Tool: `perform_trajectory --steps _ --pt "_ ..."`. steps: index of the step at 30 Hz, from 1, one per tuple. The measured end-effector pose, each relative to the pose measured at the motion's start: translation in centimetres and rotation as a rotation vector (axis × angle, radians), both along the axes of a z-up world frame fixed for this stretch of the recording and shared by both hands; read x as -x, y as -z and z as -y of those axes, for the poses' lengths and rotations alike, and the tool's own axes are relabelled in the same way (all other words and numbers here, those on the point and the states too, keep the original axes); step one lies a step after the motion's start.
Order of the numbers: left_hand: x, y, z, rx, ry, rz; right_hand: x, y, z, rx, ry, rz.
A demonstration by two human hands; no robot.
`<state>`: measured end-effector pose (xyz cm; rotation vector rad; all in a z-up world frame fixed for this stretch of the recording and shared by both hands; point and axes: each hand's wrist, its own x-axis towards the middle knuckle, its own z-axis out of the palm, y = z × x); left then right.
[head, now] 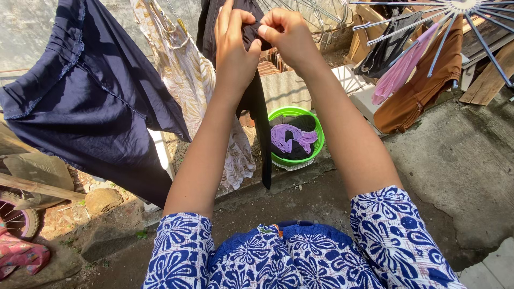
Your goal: The person takes clothes from a bucket, fits hangers into garments and hangs them on a rack, and hangs other garments directly onto the arms of a rotary drying rack by hand.
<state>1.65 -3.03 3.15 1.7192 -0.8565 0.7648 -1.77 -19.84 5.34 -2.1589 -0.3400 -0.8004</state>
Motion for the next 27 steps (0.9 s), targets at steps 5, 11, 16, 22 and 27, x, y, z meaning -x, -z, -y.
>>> perform_trajectory --steps 5,11,16,22,27 --pt "0.5 0.2 -0.7 -0.061 -0.118 -0.056 3.0 -2.0 1.0 -0.890 -0.498 -0.188" --pt "1.0 0.2 -1.4 -0.136 -0.090 0.033 3.7 -0.9 1.4 -0.231 -0.231 -0.135" --pt "1.5 1.3 -0.9 -0.019 0.090 0.048 3.9 -0.6 0.0 -0.241 -0.147 -0.285" --pt "3.3 0.6 -2.0 -0.210 -0.115 0.065 4.5 -0.1 1.4 -0.499 -0.245 0.148" --pt "5.2 -0.9 -2.6 -0.154 -0.010 0.115 4.8 0.6 1.7 -0.548 -0.308 0.098"
